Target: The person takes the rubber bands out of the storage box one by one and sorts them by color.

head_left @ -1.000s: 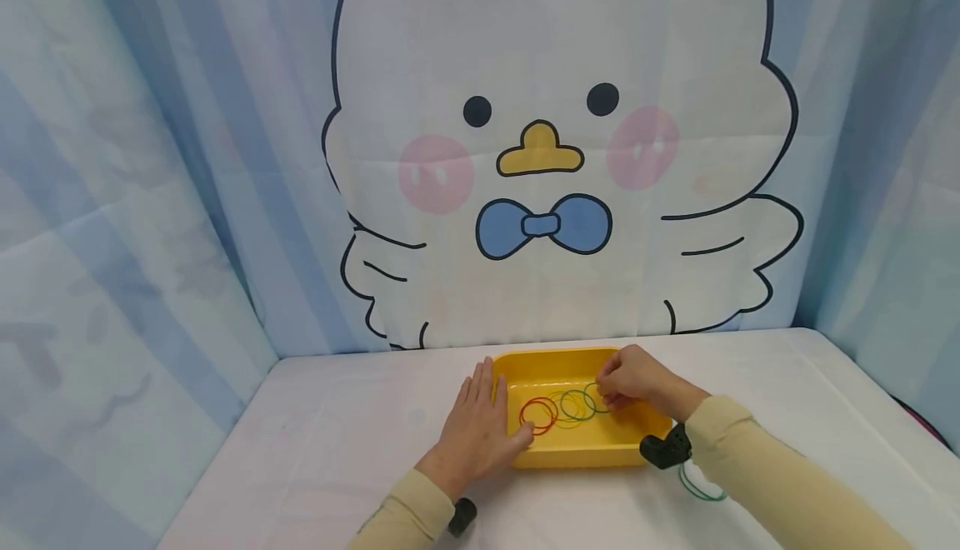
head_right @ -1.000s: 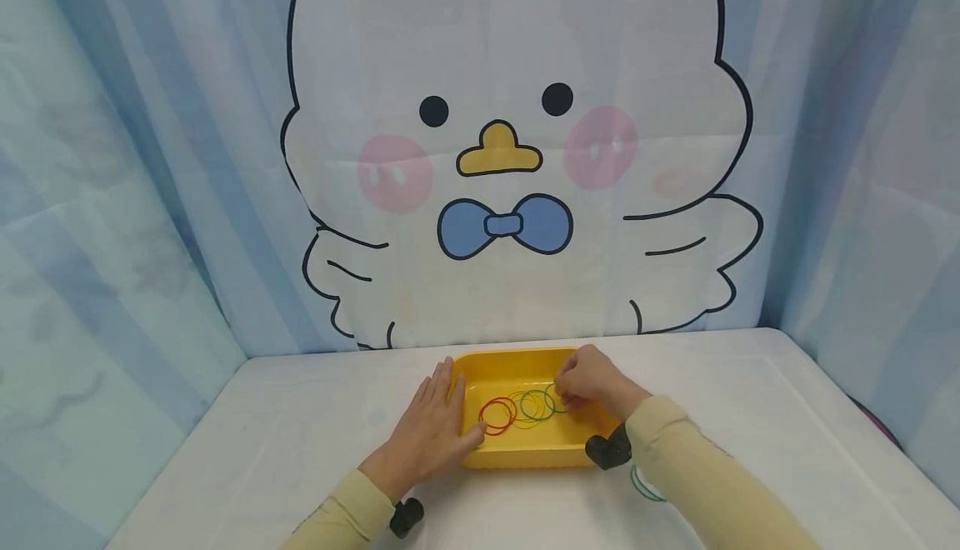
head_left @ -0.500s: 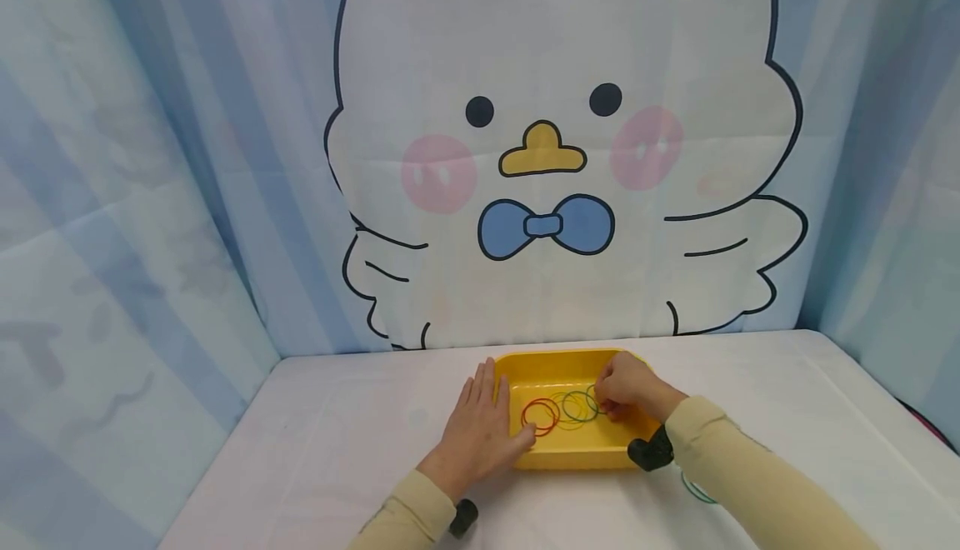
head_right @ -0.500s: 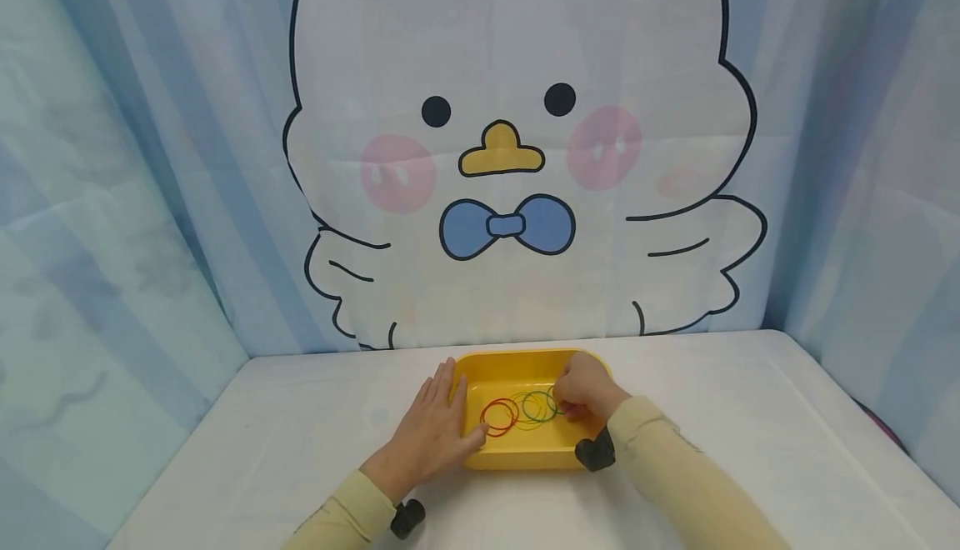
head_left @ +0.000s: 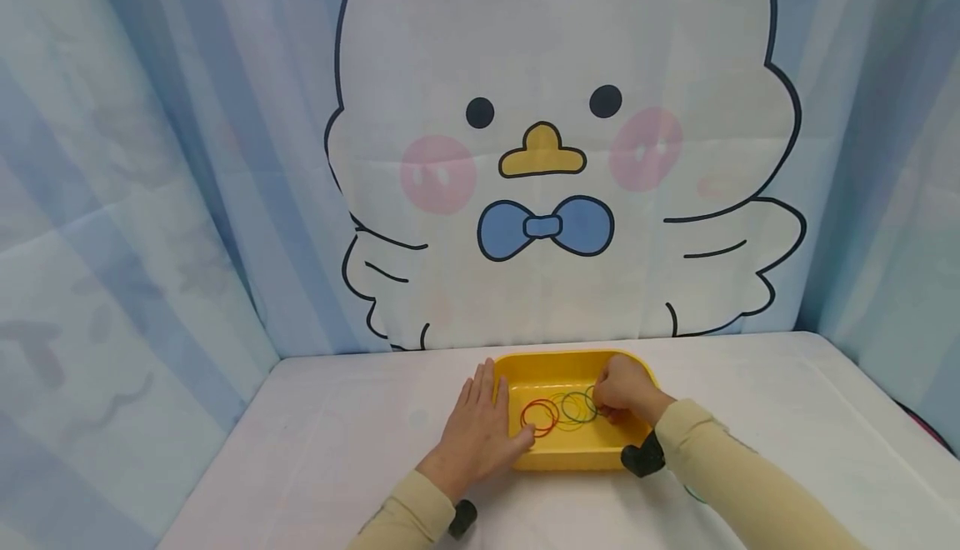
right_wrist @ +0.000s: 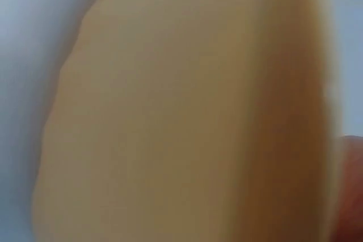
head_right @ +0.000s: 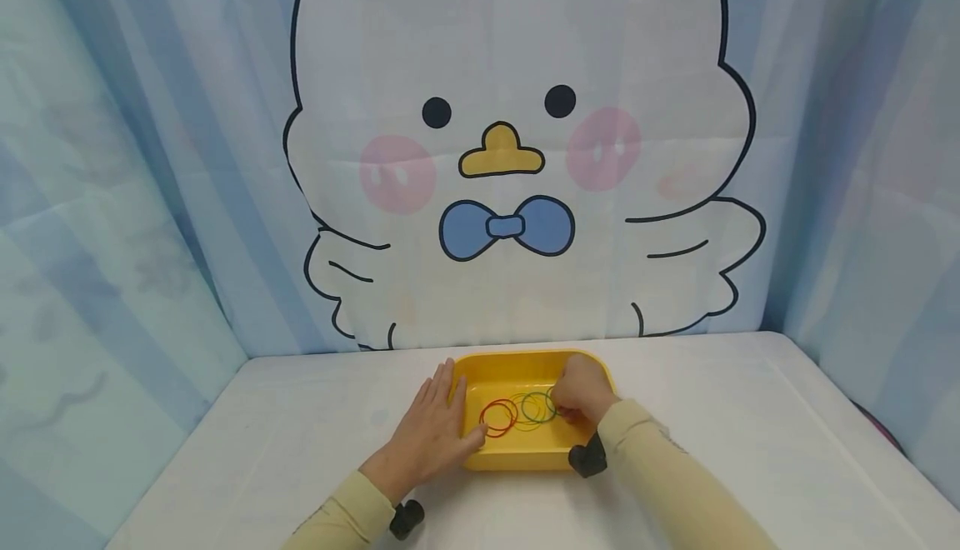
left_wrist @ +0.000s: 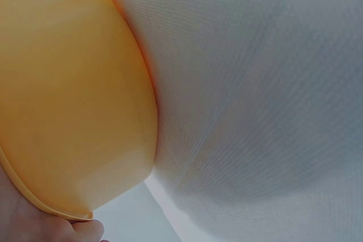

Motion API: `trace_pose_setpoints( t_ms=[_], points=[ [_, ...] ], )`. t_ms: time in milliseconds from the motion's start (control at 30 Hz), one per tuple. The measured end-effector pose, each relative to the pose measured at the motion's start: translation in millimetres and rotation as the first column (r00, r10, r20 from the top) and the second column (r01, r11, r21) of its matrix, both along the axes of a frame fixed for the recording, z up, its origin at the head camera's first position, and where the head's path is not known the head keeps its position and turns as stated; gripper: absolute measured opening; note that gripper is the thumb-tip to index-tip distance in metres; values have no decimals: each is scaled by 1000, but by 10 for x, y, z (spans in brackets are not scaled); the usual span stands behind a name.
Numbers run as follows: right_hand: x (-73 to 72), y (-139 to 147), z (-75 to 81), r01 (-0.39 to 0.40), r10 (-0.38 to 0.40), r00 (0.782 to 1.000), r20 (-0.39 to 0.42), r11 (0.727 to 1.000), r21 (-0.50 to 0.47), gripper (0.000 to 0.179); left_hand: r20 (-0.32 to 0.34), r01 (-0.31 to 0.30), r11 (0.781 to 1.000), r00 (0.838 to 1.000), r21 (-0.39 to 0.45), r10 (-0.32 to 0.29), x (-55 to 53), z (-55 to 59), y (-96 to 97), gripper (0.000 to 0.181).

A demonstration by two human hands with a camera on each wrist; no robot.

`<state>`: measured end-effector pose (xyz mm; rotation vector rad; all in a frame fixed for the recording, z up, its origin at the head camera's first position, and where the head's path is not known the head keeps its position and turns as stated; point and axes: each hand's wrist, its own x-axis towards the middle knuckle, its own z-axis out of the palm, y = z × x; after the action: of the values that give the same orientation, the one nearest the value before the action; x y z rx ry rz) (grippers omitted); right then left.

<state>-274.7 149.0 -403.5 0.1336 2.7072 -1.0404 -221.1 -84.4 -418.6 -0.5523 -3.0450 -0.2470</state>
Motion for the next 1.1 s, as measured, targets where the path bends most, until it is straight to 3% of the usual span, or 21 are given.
trace_pose_setpoints(
  t_ms=[467, 767, 1100],
  points=[
    [37, -99, -39, 23, -21, 999, -34, 998, 59, 19, 17, -3, 1000, 1000, 9, 3, -12, -7, 2, 81],
    [43, -129, -53, 9, -3, 998, -70, 996, 84, 34, 27, -4, 1000, 1000, 5, 4, -12, -8, 6, 81],
    [59, -144, -62, 16, -6, 995, -97, 995, 103, 33, 15, -8, 1000, 1000, -1, 8, -15, -10, 11, 81]
  ],
)
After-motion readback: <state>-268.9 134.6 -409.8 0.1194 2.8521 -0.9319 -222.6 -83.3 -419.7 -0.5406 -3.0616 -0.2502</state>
